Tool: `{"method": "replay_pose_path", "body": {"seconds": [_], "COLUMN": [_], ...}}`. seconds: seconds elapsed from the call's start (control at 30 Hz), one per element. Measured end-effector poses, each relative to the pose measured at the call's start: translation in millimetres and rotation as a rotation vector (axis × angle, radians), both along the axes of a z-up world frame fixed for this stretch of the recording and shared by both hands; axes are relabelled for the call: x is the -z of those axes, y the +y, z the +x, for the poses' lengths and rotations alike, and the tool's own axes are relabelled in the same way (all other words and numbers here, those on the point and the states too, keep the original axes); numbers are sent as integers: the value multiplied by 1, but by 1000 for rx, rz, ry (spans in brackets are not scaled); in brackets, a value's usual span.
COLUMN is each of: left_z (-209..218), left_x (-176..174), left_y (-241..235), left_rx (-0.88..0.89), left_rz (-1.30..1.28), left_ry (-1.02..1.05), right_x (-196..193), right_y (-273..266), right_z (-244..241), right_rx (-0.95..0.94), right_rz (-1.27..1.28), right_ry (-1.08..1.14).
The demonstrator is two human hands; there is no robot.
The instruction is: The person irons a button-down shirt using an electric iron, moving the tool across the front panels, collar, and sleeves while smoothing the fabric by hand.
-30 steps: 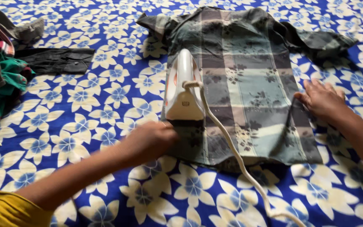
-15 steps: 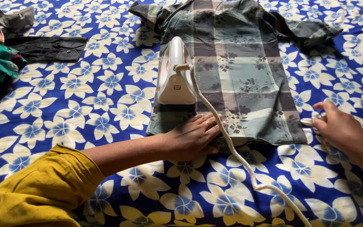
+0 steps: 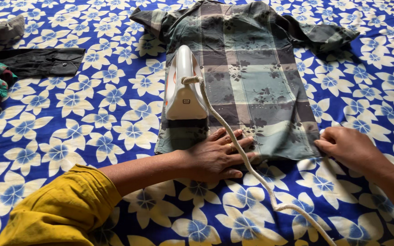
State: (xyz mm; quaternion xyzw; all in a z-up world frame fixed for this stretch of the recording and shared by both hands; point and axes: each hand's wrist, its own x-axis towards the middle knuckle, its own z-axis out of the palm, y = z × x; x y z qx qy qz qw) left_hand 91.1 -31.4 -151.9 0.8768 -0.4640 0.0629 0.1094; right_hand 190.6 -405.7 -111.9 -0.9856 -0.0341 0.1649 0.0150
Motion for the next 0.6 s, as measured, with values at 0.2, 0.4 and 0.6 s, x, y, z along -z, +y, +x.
{"method": "replay_pose_path", "body": {"seconds": [0.2,0.4,0.6], "left_z": [-12,-25,-35], "left_x": [3,-18,-48], "left_y": [-8,-4,65], "left_rx": [81,261,-123], "left_rz": [-6,-167,-388], "left_ry": [-16,263,193], "right_x": [-24,-79,-127], "right_y": [1,100,215], "right_z": [9,-12,10], "right_rx": [-3,-428,-615], "right_rz": [-274,266,356], "right_ry": [-73,-332,-325]}}
